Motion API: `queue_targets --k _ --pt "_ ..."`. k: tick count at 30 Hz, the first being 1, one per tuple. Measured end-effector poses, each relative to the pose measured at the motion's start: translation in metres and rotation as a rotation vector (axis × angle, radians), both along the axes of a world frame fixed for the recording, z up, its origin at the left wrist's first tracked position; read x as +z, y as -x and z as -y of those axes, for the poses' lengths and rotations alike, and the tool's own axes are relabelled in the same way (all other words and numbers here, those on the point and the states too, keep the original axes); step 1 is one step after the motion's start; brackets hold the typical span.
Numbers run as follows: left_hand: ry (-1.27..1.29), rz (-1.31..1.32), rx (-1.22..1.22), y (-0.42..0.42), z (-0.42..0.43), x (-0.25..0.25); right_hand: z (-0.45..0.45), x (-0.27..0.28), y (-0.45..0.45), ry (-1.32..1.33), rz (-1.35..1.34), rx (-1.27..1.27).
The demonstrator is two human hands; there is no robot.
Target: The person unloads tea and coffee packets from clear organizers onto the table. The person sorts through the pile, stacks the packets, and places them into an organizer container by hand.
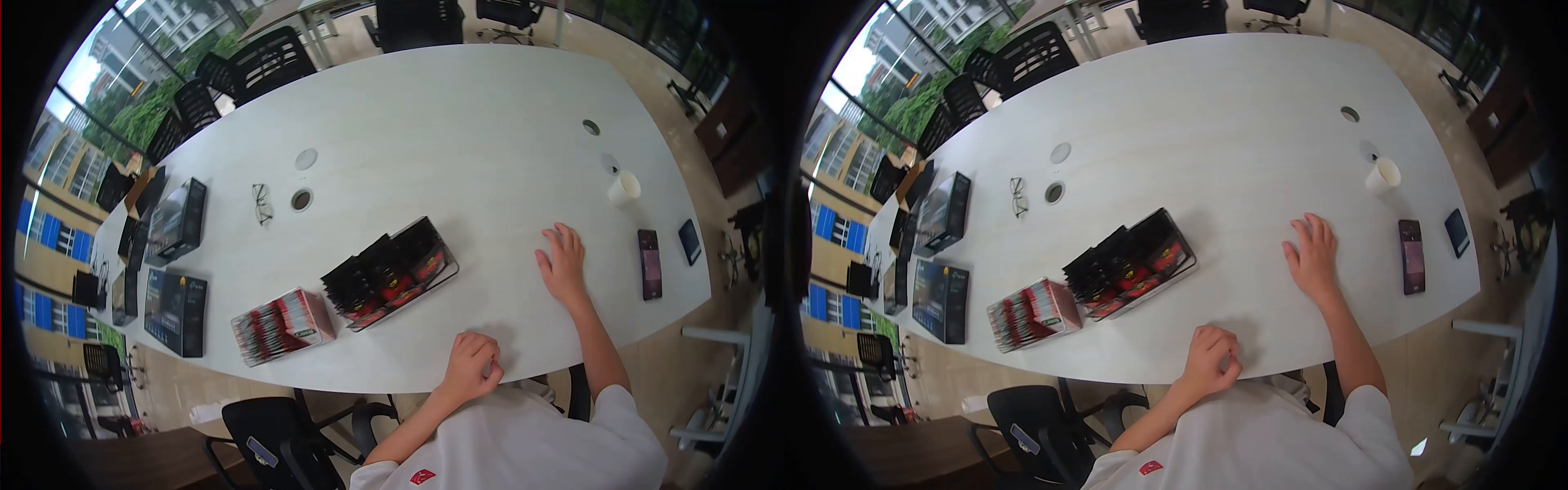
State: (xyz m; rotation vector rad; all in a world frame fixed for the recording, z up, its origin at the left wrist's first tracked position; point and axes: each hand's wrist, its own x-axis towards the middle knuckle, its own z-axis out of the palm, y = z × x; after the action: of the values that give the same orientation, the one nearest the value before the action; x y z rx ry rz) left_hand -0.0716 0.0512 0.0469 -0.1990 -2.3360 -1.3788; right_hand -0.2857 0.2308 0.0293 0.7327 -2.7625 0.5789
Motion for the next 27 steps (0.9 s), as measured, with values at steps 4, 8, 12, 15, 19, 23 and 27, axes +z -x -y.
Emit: queue_targets --k 4,8,12,15,19,23,27 --pt "-0.036 -0.087 0.168 -0.027 0.020 -0.010 -0.002 -0.009 0.003 -0.036 -0.037 0.008" --pt "-0.013 -0.126 0.496 -0.056 0.058 -0.011 0.000 -0.007 -0.004 0.039 -0.099 0.041" --pt "0.040 -0.053 0.819 -0.077 0.098 -0.010 0.009 -0.005 -0.021 0.118 -0.165 0.273" --pt "-0.041 0.026 0.891 -0.070 0.115 -0.002 0.041 0.004 -0.041 0.187 -0.147 0.487" --pt "-0.145 0.120 0.706 -0.053 0.144 -0.019 0.093 0.010 -0.050 0.190 -0.014 0.554" --pt "-0.066 0.132 0.500 -0.037 0.183 -0.020 0.116 0.011 -0.045 0.033 0.028 0.521" --pt "-0.301 0.159 0.236 -0.019 0.199 -0.021 0.116 0.006 -0.047 0.013 0.020 0.526"
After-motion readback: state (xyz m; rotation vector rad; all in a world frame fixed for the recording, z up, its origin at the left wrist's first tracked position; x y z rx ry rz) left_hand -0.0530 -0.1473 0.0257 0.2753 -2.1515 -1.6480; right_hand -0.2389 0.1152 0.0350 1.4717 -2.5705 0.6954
